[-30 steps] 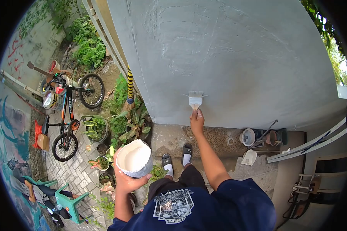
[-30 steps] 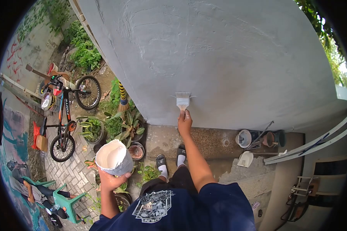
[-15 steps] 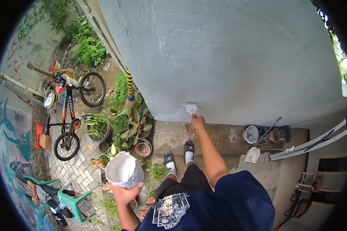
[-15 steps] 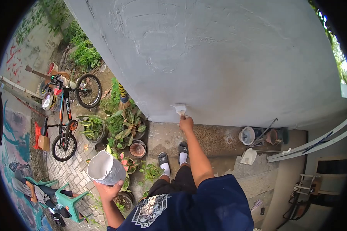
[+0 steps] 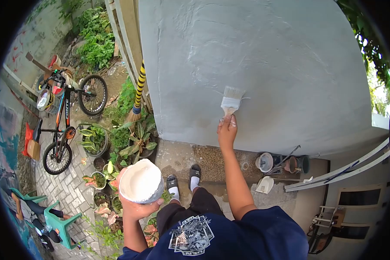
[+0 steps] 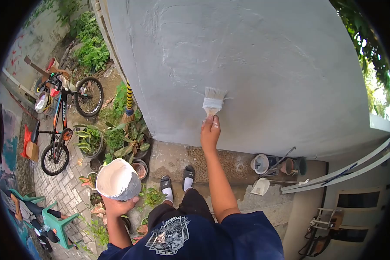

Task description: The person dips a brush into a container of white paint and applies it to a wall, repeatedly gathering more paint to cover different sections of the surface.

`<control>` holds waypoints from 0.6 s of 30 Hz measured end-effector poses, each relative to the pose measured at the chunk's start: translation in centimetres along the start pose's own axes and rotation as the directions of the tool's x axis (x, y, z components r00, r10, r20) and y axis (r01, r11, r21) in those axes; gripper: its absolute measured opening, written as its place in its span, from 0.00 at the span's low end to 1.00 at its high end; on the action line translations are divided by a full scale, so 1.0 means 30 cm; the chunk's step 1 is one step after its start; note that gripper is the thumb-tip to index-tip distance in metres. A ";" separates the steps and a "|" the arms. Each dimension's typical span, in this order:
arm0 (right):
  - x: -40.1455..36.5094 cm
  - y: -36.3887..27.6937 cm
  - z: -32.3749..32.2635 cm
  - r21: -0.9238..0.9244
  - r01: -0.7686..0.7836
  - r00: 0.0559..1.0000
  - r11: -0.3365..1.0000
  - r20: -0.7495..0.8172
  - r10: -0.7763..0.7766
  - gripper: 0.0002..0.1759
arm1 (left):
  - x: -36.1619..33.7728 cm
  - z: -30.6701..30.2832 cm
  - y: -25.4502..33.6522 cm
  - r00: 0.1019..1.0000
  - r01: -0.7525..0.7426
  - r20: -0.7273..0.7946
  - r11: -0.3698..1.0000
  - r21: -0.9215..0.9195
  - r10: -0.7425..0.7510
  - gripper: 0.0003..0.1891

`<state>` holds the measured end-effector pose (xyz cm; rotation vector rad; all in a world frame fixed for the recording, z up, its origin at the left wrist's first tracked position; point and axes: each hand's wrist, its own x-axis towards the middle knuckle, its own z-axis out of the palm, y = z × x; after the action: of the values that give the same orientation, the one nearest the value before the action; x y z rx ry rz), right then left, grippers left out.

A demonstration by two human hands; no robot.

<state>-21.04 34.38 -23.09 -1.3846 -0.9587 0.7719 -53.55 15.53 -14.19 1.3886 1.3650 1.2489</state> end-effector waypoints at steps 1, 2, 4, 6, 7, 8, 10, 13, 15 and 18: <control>0.010 0.164 0.038 -0.030 0.018 0.999 0.999 -0.029 -0.019 0.16 | -0.009 -0.003 -0.019 1.000 -0.008 -0.002 1.000 0.013 0.008 0.57; 0.005 0.310 0.066 -0.063 0.036 0.997 0.997 -0.067 -0.040 0.16 | -0.013 -0.001 -0.037 0.997 -0.053 -0.045 0.997 0.047 0.055 0.56; -0.011 0.506 0.112 -0.078 0.021 0.996 0.997 -0.086 -0.027 0.16 | -0.034 0.006 -0.073 0.993 -0.028 -0.110 0.999 0.017 0.030 0.56; -0.026 0.665 0.159 -0.081 0.007 0.996 0.997 -0.093 -0.015 0.16 | -0.077 -0.022 -0.155 0.991 -0.011 -0.129 0.989 0.145 0.030 0.56; -0.039 0.739 0.174 -0.107 -0.003 0.993 0.994 -0.115 -0.010 0.16 | -0.104 -0.030 -0.193 0.988 0.019 -0.153 0.991 0.135 0.002 0.56; -0.056 0.812 0.185 -0.130 -0.015 0.990 0.991 -0.140 -0.004 0.17 | -0.129 -0.040 -0.226 0.983 0.035 -0.185 0.981 0.189 0.001 0.56; -0.101 0.966 0.172 -0.177 -0.082 0.992 0.981 -0.111 0.063 0.18 | -0.202 -0.020 -0.316 0.952 0.120 -0.294 0.986 0.114 -0.082 0.58; -0.148 1.249 0.103 -0.259 -0.192 0.981 0.947 -0.056 0.184 0.19 | -0.268 -0.002 -0.445 0.934 0.176 -0.333 0.979 0.108 -0.131 0.57; -0.173 1.324 0.094 -0.304 -0.242 0.968 0.921 -0.013 0.250 0.19 | -0.291 0.006 -0.531 0.922 0.198 -0.361 0.973 0.120 -0.143 0.57; -0.144 1.350 0.104 -0.240 -0.832 0.539 0.501 -0.132 0.832 0.19 | -0.311 0.030 -0.647 0.907 0.223 -0.395 0.964 0.146 -0.150 0.57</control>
<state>-21.89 34.51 -63.94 -2.1455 -0.3166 1.3957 -55.81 8.15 -34.33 1.1370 1.8811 1.3318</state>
